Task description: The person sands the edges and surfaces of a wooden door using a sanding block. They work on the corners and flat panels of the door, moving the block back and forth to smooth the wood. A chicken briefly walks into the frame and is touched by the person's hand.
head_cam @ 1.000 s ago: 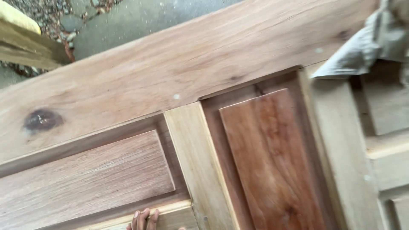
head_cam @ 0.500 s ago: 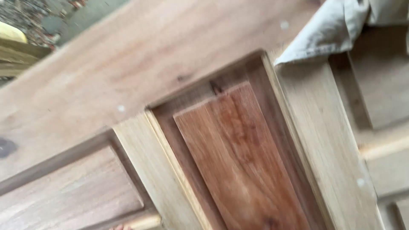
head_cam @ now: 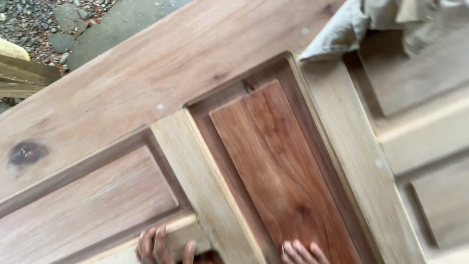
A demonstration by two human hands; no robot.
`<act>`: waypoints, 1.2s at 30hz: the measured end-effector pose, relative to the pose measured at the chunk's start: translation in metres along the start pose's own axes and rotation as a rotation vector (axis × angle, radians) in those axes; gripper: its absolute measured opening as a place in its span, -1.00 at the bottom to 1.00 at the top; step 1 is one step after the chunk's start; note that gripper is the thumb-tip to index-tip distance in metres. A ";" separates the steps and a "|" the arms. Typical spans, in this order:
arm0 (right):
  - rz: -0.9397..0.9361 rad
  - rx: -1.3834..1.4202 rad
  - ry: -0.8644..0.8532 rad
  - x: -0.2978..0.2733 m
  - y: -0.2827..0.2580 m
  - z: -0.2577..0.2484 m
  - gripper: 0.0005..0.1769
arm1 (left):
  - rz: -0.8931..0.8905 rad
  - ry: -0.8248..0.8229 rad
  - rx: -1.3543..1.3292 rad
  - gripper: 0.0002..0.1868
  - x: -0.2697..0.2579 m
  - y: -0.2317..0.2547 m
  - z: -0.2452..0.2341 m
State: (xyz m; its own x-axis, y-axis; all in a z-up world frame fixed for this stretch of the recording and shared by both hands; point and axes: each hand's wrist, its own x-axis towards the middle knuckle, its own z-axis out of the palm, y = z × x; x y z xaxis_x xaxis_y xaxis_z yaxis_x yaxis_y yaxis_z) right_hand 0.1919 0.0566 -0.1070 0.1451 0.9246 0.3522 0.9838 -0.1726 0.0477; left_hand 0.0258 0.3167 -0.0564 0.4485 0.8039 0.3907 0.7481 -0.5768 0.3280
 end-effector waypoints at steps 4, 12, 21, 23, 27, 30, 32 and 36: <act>0.085 0.517 -0.170 0.068 0.027 -0.067 -0.47 | 0.012 -0.202 -0.052 -0.41 0.028 0.031 -0.037; 0.000 0.398 0.034 0.198 0.036 -0.006 -0.41 | -0.099 -0.300 -0.149 -0.27 0.014 0.017 -0.040; 0.042 0.352 0.084 0.209 0.031 0.024 -0.44 | -0.120 -0.270 -0.215 -0.29 0.005 0.009 -0.041; 0.051 0.380 0.070 0.143 0.006 -0.015 -0.41 | -0.138 -0.285 -0.201 -0.29 0.005 0.005 -0.040; 0.083 0.317 -0.007 0.044 -0.032 -0.075 -0.38 | -0.109 -0.181 -0.119 -0.38 0.023 -0.005 -0.034; 0.055 0.302 0.018 0.055 -0.018 -0.043 -0.33 | -0.152 -0.007 0.013 -0.37 0.028 -0.015 -0.005; 0.005 0.306 0.073 0.118 0.006 -0.011 -0.35 | -0.173 0.032 0.031 -0.42 0.037 -0.008 -0.015; 0.077 0.381 0.101 0.252 0.051 0.075 -0.57 | -0.212 0.077 0.042 -0.52 0.039 -0.007 -0.011</act>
State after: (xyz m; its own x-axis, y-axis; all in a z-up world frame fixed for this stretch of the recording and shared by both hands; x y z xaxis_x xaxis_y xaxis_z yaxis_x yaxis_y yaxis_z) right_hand 0.2867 0.3058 -0.0856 0.2273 0.8728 0.4320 0.9417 -0.0840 -0.3259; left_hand 0.0323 0.3508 -0.0341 0.2418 0.8920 0.3820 0.8420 -0.3885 0.3743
